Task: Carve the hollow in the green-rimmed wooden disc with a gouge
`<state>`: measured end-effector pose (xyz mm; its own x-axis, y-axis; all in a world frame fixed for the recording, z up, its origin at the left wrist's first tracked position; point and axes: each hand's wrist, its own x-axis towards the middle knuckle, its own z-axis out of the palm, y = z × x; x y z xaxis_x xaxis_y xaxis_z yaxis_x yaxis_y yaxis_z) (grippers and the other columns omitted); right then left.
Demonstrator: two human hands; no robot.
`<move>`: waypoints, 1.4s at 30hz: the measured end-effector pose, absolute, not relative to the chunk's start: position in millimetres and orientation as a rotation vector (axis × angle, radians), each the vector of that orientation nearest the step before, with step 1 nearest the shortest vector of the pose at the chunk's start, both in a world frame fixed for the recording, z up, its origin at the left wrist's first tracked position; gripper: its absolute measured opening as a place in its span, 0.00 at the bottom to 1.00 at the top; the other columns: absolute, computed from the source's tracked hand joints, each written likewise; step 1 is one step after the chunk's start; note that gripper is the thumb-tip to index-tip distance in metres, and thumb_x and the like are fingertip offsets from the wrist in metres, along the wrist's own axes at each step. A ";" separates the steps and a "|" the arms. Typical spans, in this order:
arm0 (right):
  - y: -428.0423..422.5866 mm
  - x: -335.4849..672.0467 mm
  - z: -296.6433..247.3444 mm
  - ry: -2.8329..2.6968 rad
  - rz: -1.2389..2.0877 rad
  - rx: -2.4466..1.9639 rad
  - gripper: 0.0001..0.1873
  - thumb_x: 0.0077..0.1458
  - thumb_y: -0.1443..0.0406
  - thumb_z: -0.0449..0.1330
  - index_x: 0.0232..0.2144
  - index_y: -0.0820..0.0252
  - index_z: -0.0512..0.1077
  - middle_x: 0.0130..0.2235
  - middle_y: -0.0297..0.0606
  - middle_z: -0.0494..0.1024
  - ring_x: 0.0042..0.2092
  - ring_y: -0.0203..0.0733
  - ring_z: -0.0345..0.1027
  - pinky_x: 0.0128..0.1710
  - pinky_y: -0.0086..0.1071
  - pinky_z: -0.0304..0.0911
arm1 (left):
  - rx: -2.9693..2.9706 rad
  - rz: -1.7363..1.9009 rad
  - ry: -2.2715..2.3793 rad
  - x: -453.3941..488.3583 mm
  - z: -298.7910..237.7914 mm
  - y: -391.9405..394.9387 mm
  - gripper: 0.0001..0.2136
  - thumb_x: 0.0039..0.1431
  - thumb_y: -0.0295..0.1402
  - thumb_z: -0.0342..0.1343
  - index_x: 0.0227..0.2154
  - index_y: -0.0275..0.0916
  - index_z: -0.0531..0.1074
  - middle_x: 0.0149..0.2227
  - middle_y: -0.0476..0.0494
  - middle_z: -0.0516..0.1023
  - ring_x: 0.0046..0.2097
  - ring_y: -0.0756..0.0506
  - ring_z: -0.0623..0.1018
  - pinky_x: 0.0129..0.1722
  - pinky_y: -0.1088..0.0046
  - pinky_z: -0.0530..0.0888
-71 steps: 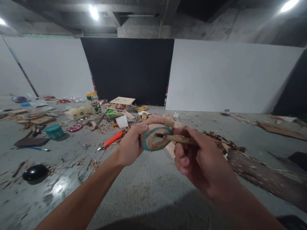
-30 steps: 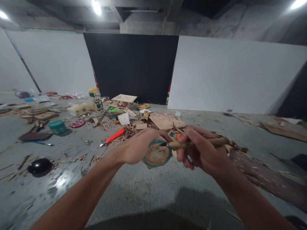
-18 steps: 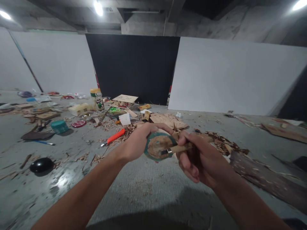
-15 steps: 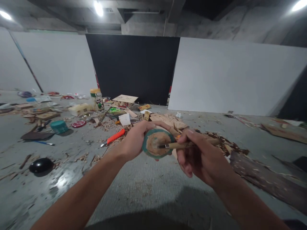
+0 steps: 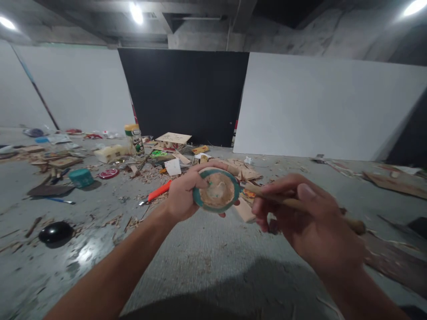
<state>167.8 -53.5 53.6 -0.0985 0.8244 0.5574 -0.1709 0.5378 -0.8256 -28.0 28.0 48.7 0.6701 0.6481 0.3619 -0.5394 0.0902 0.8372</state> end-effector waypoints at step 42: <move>-55.5 147.3 26.1 -1.802 0.333 -0.797 0.11 0.63 0.70 0.53 0.40 0.54 0.73 0.30 0.31 0.80 0.31 0.36 0.76 0.33 0.32 0.71 | 1.011 1.380 0.297 -0.7 44.3 26.0 0.14 0.57 0.36 0.45 0.37 0.37 0.73 0.36 0.40 0.82 0.40 0.39 0.82 0.36 0.65 0.78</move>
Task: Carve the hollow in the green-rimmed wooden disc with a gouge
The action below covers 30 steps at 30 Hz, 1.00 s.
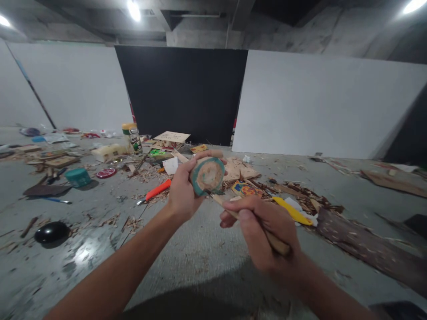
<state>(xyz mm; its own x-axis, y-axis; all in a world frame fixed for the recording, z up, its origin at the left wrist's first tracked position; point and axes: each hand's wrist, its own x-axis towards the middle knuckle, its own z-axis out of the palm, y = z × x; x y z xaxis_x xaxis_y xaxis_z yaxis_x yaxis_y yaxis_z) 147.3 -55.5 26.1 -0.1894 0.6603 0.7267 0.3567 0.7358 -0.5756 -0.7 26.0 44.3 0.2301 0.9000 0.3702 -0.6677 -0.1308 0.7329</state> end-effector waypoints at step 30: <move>-32.1 181.4 48.6 -2.121 0.224 -0.697 0.16 0.59 0.72 0.58 0.45 0.50 0.79 0.34 0.33 0.84 0.32 0.38 0.77 0.32 0.31 0.70 | 0.979 1.276 0.301 -3.3 42.5 31.3 0.16 0.56 0.34 0.45 0.37 0.32 0.76 0.34 0.35 0.82 0.39 0.37 0.82 0.36 0.60 0.79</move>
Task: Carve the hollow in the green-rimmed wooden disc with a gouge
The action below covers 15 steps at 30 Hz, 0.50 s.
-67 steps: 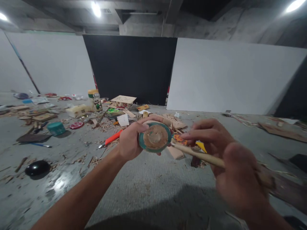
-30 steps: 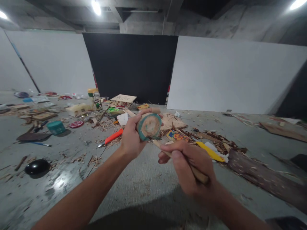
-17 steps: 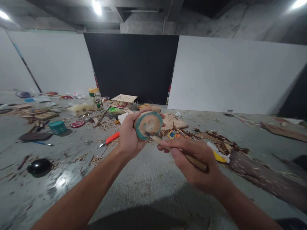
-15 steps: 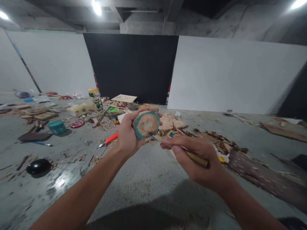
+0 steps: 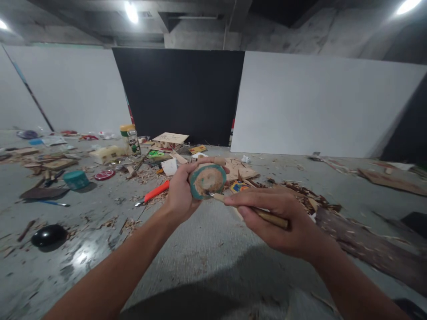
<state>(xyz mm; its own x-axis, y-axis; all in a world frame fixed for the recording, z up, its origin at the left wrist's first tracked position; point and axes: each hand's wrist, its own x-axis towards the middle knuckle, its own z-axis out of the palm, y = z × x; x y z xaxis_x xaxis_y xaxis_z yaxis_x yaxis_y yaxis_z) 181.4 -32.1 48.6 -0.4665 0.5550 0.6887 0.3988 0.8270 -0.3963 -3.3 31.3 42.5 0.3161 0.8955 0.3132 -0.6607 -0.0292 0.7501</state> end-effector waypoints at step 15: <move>-36.2 176.7 43.4 -1.798 0.090 -0.792 0.10 0.62 0.67 0.58 0.40 0.54 0.79 0.32 0.35 0.84 0.31 0.39 0.78 0.28 0.30 0.71 | 0.871 1.269 0.270 -0.7 49.8 23.5 0.19 0.56 0.33 0.40 0.34 0.32 0.76 0.33 0.32 0.82 0.42 0.35 0.81 0.39 0.56 0.79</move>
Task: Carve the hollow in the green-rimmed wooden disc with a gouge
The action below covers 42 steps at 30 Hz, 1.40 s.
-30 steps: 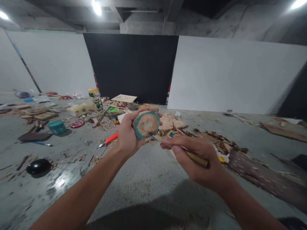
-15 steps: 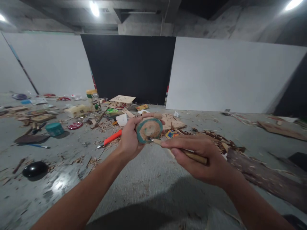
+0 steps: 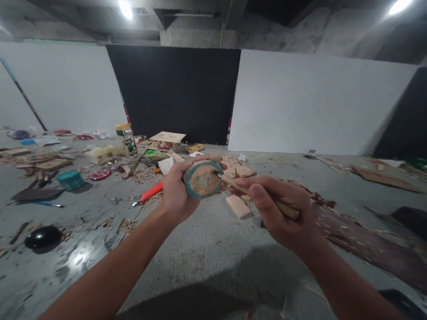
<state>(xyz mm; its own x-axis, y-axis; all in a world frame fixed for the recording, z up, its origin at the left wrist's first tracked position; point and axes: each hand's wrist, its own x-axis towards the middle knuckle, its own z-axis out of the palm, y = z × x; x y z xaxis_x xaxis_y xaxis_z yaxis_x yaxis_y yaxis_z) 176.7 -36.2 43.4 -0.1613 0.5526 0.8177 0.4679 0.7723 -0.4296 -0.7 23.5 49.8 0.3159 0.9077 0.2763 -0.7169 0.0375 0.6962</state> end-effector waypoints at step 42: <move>-46.6 150.9 25.0 -1.573 0.310 -0.810 0.08 0.61 0.67 0.58 0.39 0.52 0.77 0.33 0.32 0.83 0.29 0.35 0.77 0.30 0.28 0.72 | 1.083 1.470 0.161 2.1 24.4 35.7 0.16 0.53 0.39 0.50 0.37 0.34 0.76 0.37 0.35 0.82 0.37 0.38 0.81 0.37 0.61 0.77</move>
